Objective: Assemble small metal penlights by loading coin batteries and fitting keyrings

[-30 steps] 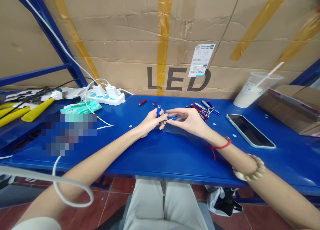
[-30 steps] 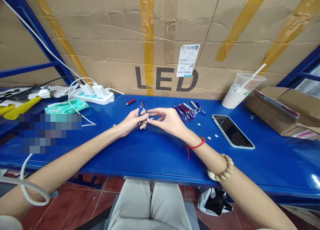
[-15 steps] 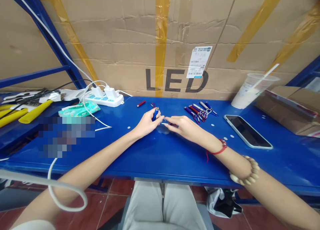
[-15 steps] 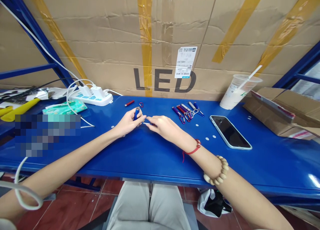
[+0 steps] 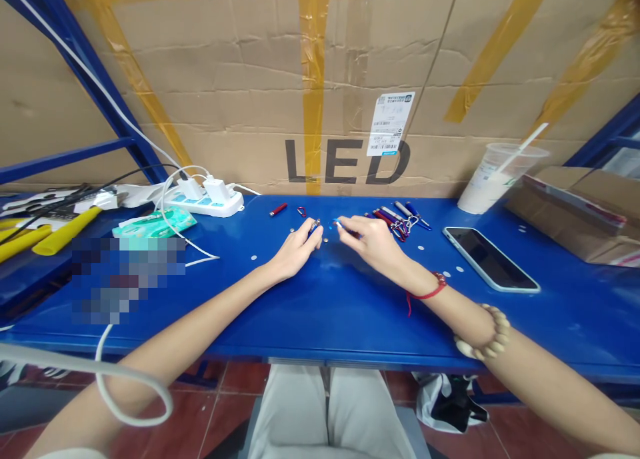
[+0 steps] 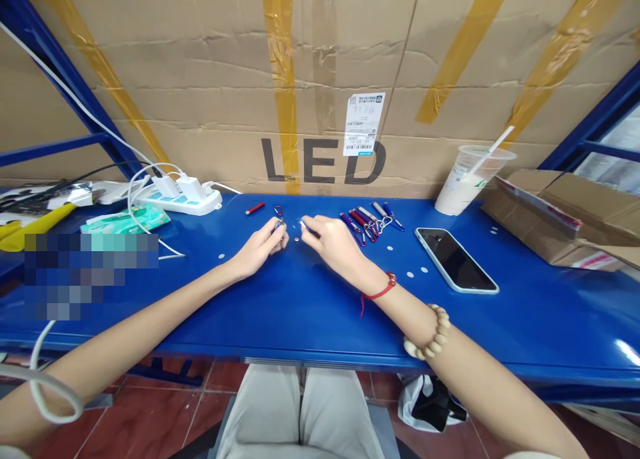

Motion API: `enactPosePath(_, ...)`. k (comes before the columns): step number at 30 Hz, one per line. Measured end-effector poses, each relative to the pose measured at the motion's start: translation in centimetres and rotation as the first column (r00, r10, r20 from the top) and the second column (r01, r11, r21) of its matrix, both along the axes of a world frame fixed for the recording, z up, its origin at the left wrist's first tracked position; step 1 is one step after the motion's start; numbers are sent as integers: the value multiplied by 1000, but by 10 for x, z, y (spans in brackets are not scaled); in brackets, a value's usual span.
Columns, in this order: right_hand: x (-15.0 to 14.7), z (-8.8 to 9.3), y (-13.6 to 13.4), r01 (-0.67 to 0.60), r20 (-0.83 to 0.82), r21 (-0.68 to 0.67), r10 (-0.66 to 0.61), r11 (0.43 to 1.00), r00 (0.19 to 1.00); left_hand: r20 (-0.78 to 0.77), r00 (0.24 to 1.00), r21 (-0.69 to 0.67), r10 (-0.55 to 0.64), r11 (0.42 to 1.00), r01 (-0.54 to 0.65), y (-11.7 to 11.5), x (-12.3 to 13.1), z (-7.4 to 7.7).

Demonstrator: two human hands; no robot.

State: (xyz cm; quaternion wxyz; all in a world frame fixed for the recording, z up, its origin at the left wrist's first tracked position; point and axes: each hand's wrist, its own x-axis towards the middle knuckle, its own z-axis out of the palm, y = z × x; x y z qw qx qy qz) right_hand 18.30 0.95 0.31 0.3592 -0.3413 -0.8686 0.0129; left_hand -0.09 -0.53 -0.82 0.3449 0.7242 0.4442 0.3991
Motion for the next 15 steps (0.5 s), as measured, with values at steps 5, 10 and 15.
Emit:
enactPosePath(5,-1,1,1,57,-136,138,-38,989,990,-86,987,68,-134,988,140,-3,0,2)
enactPosePath(10,-6,-4,-3,20,-112,113,-7,993,994,-108,982,105,-156,980,167,-5,1,4)
enactPosePath(15,-7,-5,-5,3,-76,42,1,999,997,-101,985,104,-138,983,149,-3,2,2)
